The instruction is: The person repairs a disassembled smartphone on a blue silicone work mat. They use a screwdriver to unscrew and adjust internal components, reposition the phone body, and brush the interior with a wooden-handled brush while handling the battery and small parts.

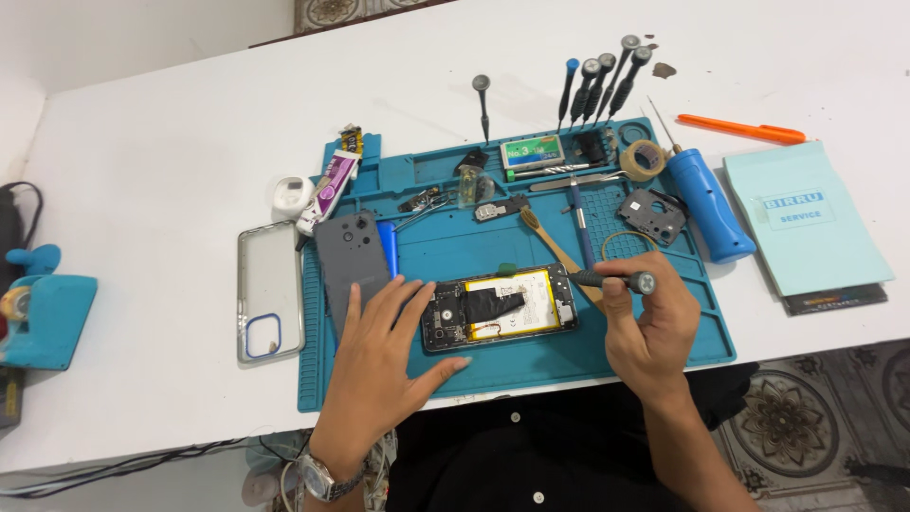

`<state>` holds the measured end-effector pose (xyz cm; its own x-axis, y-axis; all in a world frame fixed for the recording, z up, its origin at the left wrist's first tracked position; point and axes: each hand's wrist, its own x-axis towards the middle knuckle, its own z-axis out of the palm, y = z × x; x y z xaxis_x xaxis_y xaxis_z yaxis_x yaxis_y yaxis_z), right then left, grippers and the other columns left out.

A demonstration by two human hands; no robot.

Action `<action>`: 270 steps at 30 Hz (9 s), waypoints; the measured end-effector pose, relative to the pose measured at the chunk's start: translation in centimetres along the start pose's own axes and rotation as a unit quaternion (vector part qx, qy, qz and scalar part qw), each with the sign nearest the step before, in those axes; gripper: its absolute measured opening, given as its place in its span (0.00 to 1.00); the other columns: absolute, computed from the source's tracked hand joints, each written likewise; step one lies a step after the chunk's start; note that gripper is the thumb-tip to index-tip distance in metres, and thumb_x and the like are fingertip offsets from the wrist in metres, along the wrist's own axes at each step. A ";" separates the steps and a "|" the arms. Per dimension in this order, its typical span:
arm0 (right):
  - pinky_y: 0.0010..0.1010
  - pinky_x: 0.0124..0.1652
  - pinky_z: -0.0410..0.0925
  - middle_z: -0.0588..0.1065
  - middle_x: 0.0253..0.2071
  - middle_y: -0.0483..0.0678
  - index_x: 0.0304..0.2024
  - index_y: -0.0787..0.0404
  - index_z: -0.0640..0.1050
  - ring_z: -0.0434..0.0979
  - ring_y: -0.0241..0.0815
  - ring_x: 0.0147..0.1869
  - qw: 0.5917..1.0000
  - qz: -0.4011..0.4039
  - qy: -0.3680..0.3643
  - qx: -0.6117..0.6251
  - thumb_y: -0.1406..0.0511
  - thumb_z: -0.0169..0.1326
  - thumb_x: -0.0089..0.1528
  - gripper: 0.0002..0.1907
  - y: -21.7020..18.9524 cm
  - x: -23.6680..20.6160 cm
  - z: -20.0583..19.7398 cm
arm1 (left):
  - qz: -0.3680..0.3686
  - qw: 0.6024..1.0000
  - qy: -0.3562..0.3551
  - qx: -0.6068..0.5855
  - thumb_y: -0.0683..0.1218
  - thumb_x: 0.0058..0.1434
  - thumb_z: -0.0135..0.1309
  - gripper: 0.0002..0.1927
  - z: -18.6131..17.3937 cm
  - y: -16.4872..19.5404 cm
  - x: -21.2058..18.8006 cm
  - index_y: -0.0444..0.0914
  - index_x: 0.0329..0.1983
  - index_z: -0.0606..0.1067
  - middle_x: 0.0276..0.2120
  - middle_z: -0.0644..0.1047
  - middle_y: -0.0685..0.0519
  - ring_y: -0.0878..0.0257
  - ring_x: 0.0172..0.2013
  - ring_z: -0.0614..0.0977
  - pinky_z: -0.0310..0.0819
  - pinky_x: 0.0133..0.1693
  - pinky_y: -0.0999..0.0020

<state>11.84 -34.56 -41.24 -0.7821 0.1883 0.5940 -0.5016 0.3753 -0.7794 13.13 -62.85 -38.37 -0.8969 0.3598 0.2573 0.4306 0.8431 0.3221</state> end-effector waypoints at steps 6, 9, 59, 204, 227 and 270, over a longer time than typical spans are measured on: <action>0.22 0.30 0.61 0.72 0.28 0.42 0.43 0.66 0.80 0.69 0.29 0.30 1.000 0.000 -0.003 -0.017 0.68 0.58 0.69 0.06 -0.1 0.3 0.5 | 0.009 1.000 -0.015 -0.016 0.70 0.55 0.58 0.47 1.1 1.8 1.2 0.34 0.66 0.67 0.62 0.67 0.38 0.40 0.67 0.62 0.45 0.68 0.37; 0.23 0.31 0.61 0.72 0.28 0.43 0.42 0.66 0.81 0.69 0.30 0.30 0.999 -0.002 0.010 -0.053 0.68 0.58 0.68 0.05 -0.4 0.6 0.7 | 0.048 0.999 0.009 -0.006 0.72 0.59 0.53 0.47 2.2 3.4 2.2 0.33 0.68 0.65 0.66 0.63 0.34 0.36 0.70 0.58 0.46 0.68 0.38; 0.38 0.39 0.73 0.79 0.40 0.46 0.49 0.58 0.82 0.82 0.48 0.39 0.902 0.208 -0.259 -0.275 0.58 0.64 0.56 0.20 -4.6 1.8 -1.7 | 0.048 0.994 0.034 -0.090 0.64 0.63 0.54 0.35 3.8 6.1 2.6 0.27 0.53 0.72 0.63 0.66 0.32 0.33 0.66 0.61 0.47 0.66 0.38; 0.29 0.27 0.69 0.77 0.31 0.44 0.44 0.54 0.86 0.78 0.36 0.28 0.917 0.010 -0.378 -0.131 0.75 0.65 0.48 0.22 -1.9 2.9 3.0 | 0.359 0.923 0.059 -0.128 0.62 0.60 0.60 0.26 5.5 3.1 1.0 0.39 0.19 0.73 0.32 0.73 0.55 0.59 0.37 0.74 0.68 0.34 0.64; 0.26 0.30 0.71 0.78 0.35 0.44 0.46 0.55 0.85 0.80 0.35 0.33 0.929 -0.055 -0.349 -0.107 0.77 0.65 0.50 0.23 -0.6 2.5 3.4 | 0.350 0.927 0.055 -0.120 0.63 0.61 0.60 0.27 5.3 3.1 0.9 0.39 0.19 0.74 0.33 0.74 0.54 0.58 0.36 0.74 0.68 0.34 0.63; 0.26 0.33 0.67 0.66 0.39 0.50 0.48 0.62 0.83 0.69 0.36 0.35 0.996 -0.027 -0.029 -0.075 0.64 0.57 0.69 0.09 -0.4 2.5 -0.8 | 0.205 0.952 0.121 -0.193 0.54 0.59 0.67 0.12 4.1 7.1 2.0 0.43 0.28 0.80 0.27 0.78 0.58 0.62 0.29 0.79 0.70 0.30 0.67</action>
<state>10.37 -33.52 -39.29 -0.7783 0.1128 0.6177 -0.4858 0.5153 -0.7061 13.96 -54.49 -39.28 -0.6161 0.4852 0.6205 0.7863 0.4259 0.4476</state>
